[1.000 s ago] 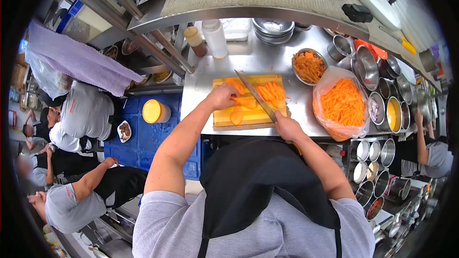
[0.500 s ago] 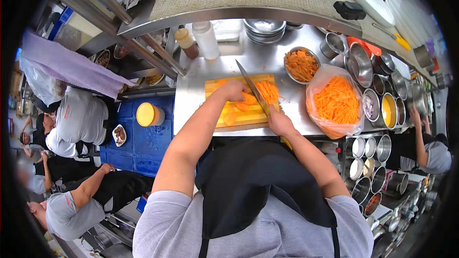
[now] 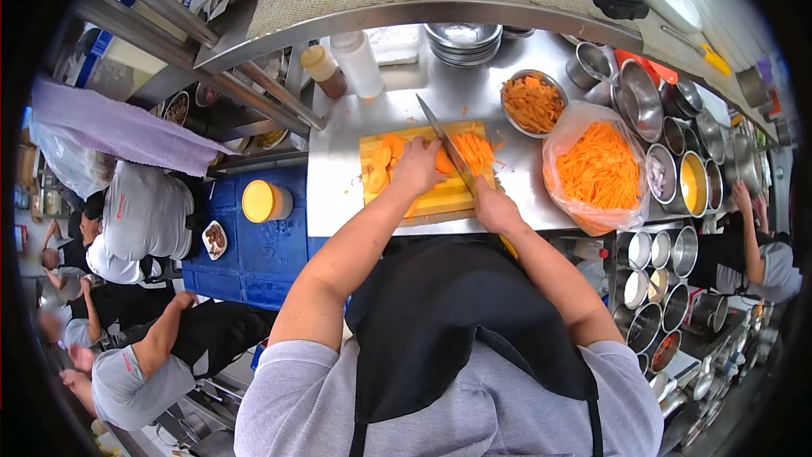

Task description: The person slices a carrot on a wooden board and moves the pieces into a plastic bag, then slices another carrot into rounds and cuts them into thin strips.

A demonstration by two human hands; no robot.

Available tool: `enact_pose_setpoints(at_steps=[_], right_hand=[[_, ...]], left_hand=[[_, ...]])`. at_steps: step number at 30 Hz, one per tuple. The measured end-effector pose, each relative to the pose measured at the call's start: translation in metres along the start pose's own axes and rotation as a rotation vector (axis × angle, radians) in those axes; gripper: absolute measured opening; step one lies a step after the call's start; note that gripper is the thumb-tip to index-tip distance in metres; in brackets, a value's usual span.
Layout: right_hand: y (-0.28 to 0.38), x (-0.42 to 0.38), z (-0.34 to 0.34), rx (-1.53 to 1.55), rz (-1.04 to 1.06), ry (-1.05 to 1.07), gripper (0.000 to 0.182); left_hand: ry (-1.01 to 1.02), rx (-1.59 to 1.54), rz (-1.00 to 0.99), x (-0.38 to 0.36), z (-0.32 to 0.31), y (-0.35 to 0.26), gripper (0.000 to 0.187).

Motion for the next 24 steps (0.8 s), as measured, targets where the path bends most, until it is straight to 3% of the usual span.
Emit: enact_pose_setpoints(at_steps=[5, 9, 13, 18, 24], right_hand=[[-0.002, -0.001, -0.002, -0.006, -0.002, -0.028, 0.031], [0.011, -0.011, 0.008, -0.069, -0.029, -0.027, 0.036], [0.023, -0.023, 0.007, -0.156, -0.016, -0.025, 0.035], [0.030, -0.024, 0.005, -0.210, 0.059, -0.082, 0.028], [0.031, -0.026, 0.029, -0.259, 0.010, -0.051, 0.026]], left_hand=[[-0.020, -0.101, 0.012, -0.003, -0.019, 0.000, 0.061], [-0.142, -0.132, -0.001, -0.009, 0.009, -0.005, 0.049], [-0.011, -0.147, -0.040, -0.008, -0.013, 0.010, 0.040], [-0.124, -0.223, -0.124, -0.007, -0.011, 0.009, 0.030], [-0.224, -0.214, -0.255, -0.013, 0.003, 0.004, 0.020]])
Point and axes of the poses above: each hand's wrist, its own x-axis towards the middle knuckle, its own z-axis out of the back of the hand, y = z × x, the point moved 10 cm from there along x, towards the middle knuckle, and after that the axes turned 13 degrees about -z, right-handed, at the moved point
